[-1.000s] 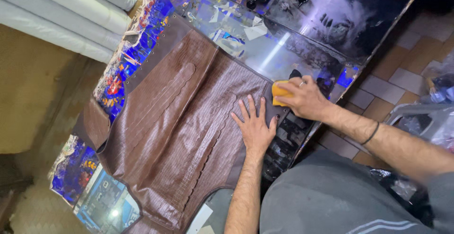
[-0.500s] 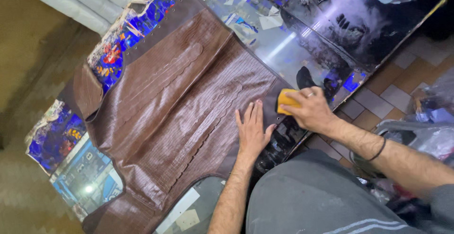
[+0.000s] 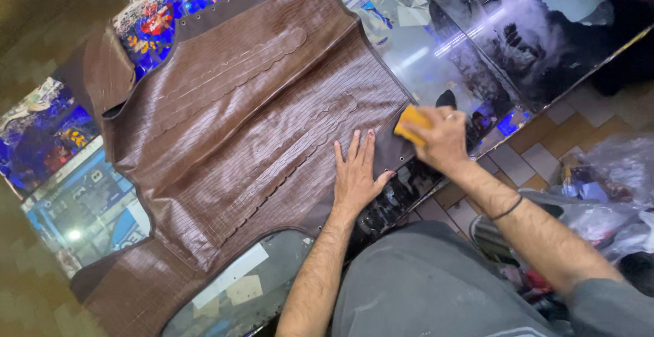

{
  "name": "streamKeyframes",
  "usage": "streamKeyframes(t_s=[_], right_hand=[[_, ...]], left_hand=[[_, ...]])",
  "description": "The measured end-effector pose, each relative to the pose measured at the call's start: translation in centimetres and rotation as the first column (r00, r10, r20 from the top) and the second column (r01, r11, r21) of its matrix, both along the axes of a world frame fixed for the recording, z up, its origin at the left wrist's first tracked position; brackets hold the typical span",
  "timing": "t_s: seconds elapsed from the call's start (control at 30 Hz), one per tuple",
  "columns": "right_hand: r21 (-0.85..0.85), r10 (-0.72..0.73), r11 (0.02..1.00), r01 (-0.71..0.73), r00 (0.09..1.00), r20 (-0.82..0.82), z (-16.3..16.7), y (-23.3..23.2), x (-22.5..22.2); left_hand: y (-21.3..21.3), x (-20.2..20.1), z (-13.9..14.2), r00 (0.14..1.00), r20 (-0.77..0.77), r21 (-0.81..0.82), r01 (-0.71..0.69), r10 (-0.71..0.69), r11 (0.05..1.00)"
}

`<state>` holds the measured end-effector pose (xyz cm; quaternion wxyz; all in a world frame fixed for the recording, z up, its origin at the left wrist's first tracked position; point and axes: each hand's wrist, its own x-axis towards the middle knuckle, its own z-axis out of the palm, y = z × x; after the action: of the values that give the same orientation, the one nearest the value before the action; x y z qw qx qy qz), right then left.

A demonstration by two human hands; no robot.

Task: The person rubs a sponge over a large brown leather garment panel laid on a work table, periodically dipping the sponge into a dark liquid container on the table and wiping the liquid across the panel's surface, working section by section over the material.

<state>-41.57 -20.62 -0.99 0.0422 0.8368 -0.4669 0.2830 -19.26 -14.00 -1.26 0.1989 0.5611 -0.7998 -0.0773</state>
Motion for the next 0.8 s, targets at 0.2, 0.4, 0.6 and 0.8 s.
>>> streamKeyframes(t_s=[0.2,0.4,0.6,0.8], right_hand=[[0.062,0.097,0.994,-0.093,0.993,-0.068,0.3,-1.7,1.4],[0.073,-0.03,0.996,0.042,0.987,-0.157,0.8,1.8,1.0],[0.018,-0.222,0.974,0.225,0.967,-0.123,1.2,6.4,0.8],[0.067,-0.274,0.959,0.276,0.961,-0.028,0.1,7.9,3.0]], left_hand=[[-0.1,0.2,-0.6,1.0,0.017,0.002,-0.005,0.005,1.0],[0.1,0.9,-1.3,0.999,-0.04,-0.03,0.012,-0.013,0.999],[1.6,2.4,-1.3,0.996,-0.056,-0.021,0.069,-0.07,0.997],[6.2,7.5,-0.3,0.992,0.083,0.009,0.095,-0.095,0.995]])
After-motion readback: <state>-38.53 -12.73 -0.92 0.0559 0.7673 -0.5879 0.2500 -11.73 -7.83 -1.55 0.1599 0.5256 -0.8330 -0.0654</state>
